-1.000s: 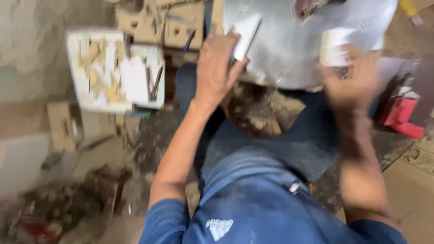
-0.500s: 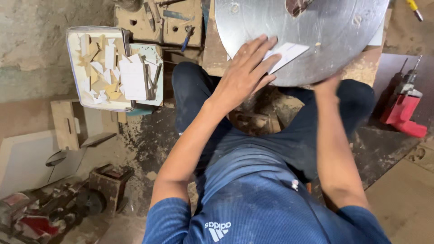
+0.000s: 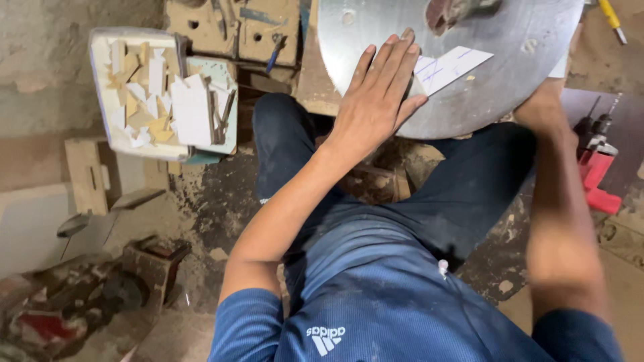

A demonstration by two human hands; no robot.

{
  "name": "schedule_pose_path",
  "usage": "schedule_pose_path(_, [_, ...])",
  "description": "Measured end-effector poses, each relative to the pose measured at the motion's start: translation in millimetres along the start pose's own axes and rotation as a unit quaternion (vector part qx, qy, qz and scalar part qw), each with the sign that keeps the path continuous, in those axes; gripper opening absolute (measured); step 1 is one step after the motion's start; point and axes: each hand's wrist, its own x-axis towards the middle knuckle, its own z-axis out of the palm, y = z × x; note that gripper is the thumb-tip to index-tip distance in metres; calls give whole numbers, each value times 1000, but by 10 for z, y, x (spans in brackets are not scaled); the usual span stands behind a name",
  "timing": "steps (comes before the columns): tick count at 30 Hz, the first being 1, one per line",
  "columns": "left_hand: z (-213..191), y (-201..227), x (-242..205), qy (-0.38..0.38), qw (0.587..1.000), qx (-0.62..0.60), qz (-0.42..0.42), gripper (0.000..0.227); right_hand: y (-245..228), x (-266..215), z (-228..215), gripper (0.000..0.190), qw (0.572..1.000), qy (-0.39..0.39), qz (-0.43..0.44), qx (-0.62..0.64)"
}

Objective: The person sits on the floor and uses a chisel to carve small white wooden pieces on a round metal table. They repeatedly position the wood, strike the chisel, and adjust the pieces while working.

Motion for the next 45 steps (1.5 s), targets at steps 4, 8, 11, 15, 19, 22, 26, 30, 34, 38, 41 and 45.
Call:
schedule_pose_path(4, [2, -5, 139, 2, 1000, 3, 11, 71, -1195, 146, -444, 26, 977, 204, 26, 54])
schedule_pose_path(8, [-95, 64, 125, -12, 999, 19, 27, 71, -2248, 387, -392, 38, 990, 106, -87, -18])
schedule_pose_path(11, [-139, 36, 157, -48, 998, 8, 31, 75, -2460, 618, -413, 31, 995, 83, -10, 56])
schedule_pose_path(15, [-137, -9, 71, -90, 994, 51, 37, 75, -2396, 559, -406, 34, 993, 77, 19, 87])
schedule_pose_path(19, [-103, -101, 186, -83, 995, 37, 41, 75, -2270, 653, -368, 31, 992, 91, -35, 81])
schedule_pose_path(22, [-110, -119, 187, -88, 995, 38, 32, 75, -2256, 682, -353, 28, 990, 97, -55, 92])
schedule_pose_path(26, [-137, -117, 208, -93, 995, 32, 29, 75, -2260, 700, -386, 31, 991, 86, -45, 91])
schedule_pose_path(30, [-137, -130, 218, -94, 994, 33, 32, 74, -2255, 703, -380, 27, 994, 67, -8, 91])
schedule_pose_path(34, [-114, -127, 226, -89, 995, 25, 27, 76, -2238, 720, -379, 26, 994, 81, -41, 63])
schedule_pose_path(38, [-122, -135, 223, -87, 996, 21, 29, 78, -2244, 728, -384, 33, 994, 79, -33, 63])
schedule_pose_path(41, [-128, -132, 221, -85, 996, 22, 30, 79, -2243, 722, -388, 25, 995, 63, 7, 79])
schedule_pose_path(45, [-131, -116, 227, -86, 996, 20, 29, 81, -2229, 731, -393, 29, 994, 85, -55, 40])
